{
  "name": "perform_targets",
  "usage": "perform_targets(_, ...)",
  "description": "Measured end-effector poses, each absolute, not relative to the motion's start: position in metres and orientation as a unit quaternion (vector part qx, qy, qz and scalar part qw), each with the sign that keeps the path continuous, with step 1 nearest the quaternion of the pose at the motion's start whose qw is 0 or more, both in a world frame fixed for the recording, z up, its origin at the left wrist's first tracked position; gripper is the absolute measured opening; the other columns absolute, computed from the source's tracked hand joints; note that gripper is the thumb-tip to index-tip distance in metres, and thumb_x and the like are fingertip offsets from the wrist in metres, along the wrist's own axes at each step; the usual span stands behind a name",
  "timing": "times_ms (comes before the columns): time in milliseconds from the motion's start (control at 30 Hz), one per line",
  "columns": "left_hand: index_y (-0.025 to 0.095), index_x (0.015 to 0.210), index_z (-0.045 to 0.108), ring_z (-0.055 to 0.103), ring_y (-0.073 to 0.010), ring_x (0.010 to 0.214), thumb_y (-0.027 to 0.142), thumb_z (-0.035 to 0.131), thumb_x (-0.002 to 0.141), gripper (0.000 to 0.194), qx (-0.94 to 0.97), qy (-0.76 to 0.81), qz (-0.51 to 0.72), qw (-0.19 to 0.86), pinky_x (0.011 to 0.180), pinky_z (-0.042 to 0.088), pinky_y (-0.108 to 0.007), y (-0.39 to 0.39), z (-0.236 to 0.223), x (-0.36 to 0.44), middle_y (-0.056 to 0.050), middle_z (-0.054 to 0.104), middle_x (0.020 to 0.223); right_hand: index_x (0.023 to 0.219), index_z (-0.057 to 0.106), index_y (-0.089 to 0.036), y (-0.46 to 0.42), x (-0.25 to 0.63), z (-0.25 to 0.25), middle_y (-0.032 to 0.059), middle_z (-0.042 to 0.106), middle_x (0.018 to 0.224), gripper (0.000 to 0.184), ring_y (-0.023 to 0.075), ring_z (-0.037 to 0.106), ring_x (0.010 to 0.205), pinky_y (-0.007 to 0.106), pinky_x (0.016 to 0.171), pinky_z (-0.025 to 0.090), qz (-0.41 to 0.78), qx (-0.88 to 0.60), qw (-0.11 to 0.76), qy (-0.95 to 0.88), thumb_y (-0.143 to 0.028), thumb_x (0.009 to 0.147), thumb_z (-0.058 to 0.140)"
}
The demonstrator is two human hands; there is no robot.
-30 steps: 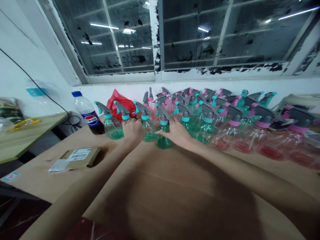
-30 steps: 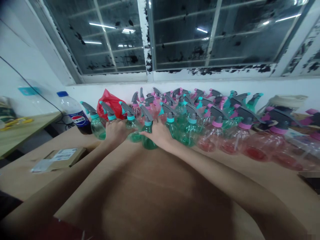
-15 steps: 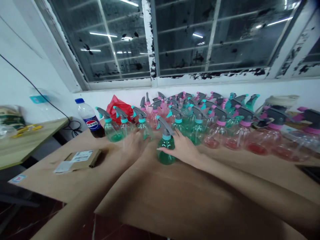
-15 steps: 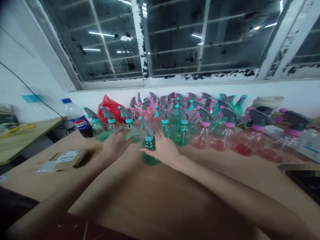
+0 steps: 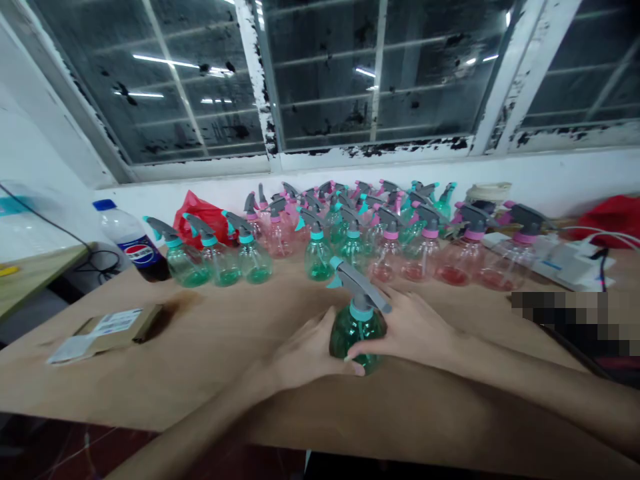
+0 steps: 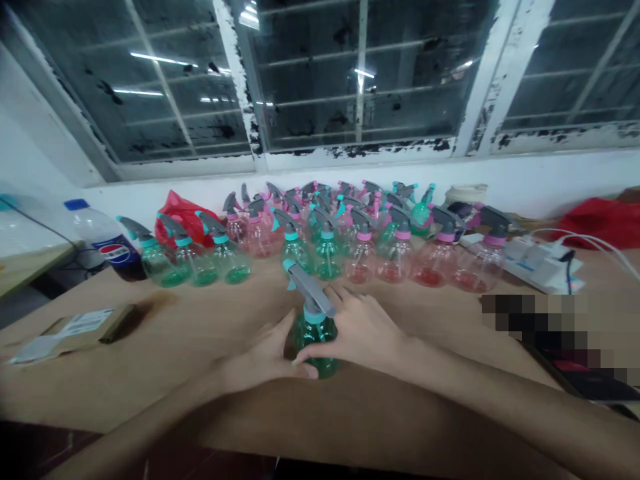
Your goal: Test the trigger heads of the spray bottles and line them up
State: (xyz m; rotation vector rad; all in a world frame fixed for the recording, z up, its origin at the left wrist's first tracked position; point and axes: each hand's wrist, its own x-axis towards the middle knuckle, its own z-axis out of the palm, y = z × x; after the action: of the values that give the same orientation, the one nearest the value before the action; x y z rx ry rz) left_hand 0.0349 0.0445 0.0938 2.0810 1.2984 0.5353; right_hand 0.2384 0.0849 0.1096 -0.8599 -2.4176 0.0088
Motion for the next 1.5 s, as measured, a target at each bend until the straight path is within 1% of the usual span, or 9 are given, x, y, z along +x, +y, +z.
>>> perform_targets(200,0.029,0.128,0.046,0.056,-0.0354,0.107,0.055,0.074,0.065,0.074,0.808,0.480,0.180,0.292,0.086,0.046,-0.049,0.040,0.093,0.076,-0.006,0.057,0.113,0.108,0.061,-0.019,0.081,0.277,0.121,0.0113,0.066,0.104,0.063,0.0278,0.063,0.090,0.042,0.075,0.053,0.161,-0.321,0.299,-0.884,-0.066,0.066,0.065)
perform_targets(433,0.023,0.122,0.051,0.054,-0.0347,0.110,0.049,0.078,0.063,0.070,0.813,0.462,0.181,0.304,0.088,0.046,-0.050,0.047,0.096,0.109,-0.009,0.057,0.117,0.116,0.056,-0.025,0.083,0.289,0.111,0.0054,0.066,0.107,0.045,0.0217,0.063,0.092,0.035,0.077,0.053,0.304,-0.288,0.423,-0.803,-0.043,0.076,0.065)
perform_targets(600,0.024,0.131,0.043,0.049,-0.0364,0.119,0.042,0.082,0.059,0.084,0.813,0.425,0.236,0.322,0.095,0.042,-0.053,0.059,0.090,0.121,-0.012,0.051,0.129,0.110,0.060,-0.027,0.087,0.288,0.112,0.0040,0.066,0.109,0.039,0.0224,0.062,0.099,0.038,0.087,0.051,0.367,-0.293,0.462,-0.752,-0.045,0.076,0.066)
perform_targets(667,0.024,0.133,0.041,0.047,-0.0371,0.120,0.042,0.082,0.058,0.087,0.810,0.424,0.238,0.327,0.096,0.041,-0.054,0.063,0.090,0.123,-0.012,0.050,0.131,0.109,0.061,-0.027,0.090,0.290,0.113,0.0033,0.066,0.110,0.038,0.0221,0.062,0.100,0.037,0.088,0.050,0.377,-0.295,0.463,-0.746,-0.045,0.076,0.066)
perform_targets(833,0.021,0.128,0.046,0.049,-0.0387,0.118,0.043,0.082,0.056,0.084,0.814,0.430,0.214,0.326,0.095,0.041,-0.056,0.070,0.094,0.126,-0.013,0.052,0.126,0.110,0.064,-0.031,0.092,0.292,0.116,0.0008,0.069,0.096,0.033,0.0204,0.065,0.088,0.035,0.076,0.054,0.345,-0.314,0.451,-0.761,-0.041,0.079,0.065)
perform_targets(933,0.021,0.129,0.045,0.049,-0.0372,0.118,0.040,0.083,0.056,0.085,0.823,0.403,0.232,0.326,0.098,0.040,-0.053,0.073,0.094,0.126,-0.013,0.051,0.126,0.109,0.065,-0.030,0.092,0.291,0.119,0.0018,0.069,0.098,0.033,0.0219,0.064,0.093,0.037,0.079,0.055,0.332,-0.307,0.461,-0.763,-0.039,0.077,0.067)
perform_targets(1100,0.019,0.127,0.048,0.052,-0.0362,0.114,0.038,0.086,0.053,0.085,0.820,0.433,0.204,0.315,0.095,0.043,-0.050,0.075,0.094,0.126,-0.013,0.055,0.120,0.104,0.065,-0.026,0.092,0.288,0.125,0.0039,0.069,0.106,0.030,0.0234,0.064,0.099,0.040,0.088,0.052,0.394,-0.305,0.438,-0.748,-0.037,0.076,0.067)
perform_targets(1333,0.023,0.141,0.029,0.043,-0.0372,0.125,0.050,0.079,0.060,0.099,0.858,0.384,0.198,0.279,0.101,0.035,-0.053,0.080,0.088,0.110,-0.013,0.047,0.135,0.093,0.063,-0.025,0.096,0.284,0.119,0.0022,0.068,0.093,0.014,0.0204,0.064,0.095,0.038,0.090,0.049,0.376,-0.311,0.459,-0.743,-0.032,0.082,0.063)
perform_targets(1500,0.024,0.140,0.031,0.038,-0.0349,0.129,0.053,0.070,0.072,0.084,0.861,0.436,0.179,0.192,0.105,0.029,-0.052,0.093,0.064,0.076,-0.013,0.043,0.139,0.094,0.064,-0.025,0.097,0.282,0.115,0.0011,0.069,0.092,0.012,0.0174,0.065,0.085,0.034,0.082,0.052,0.377,-0.308,0.466,-0.739,-0.028,0.083,0.060)
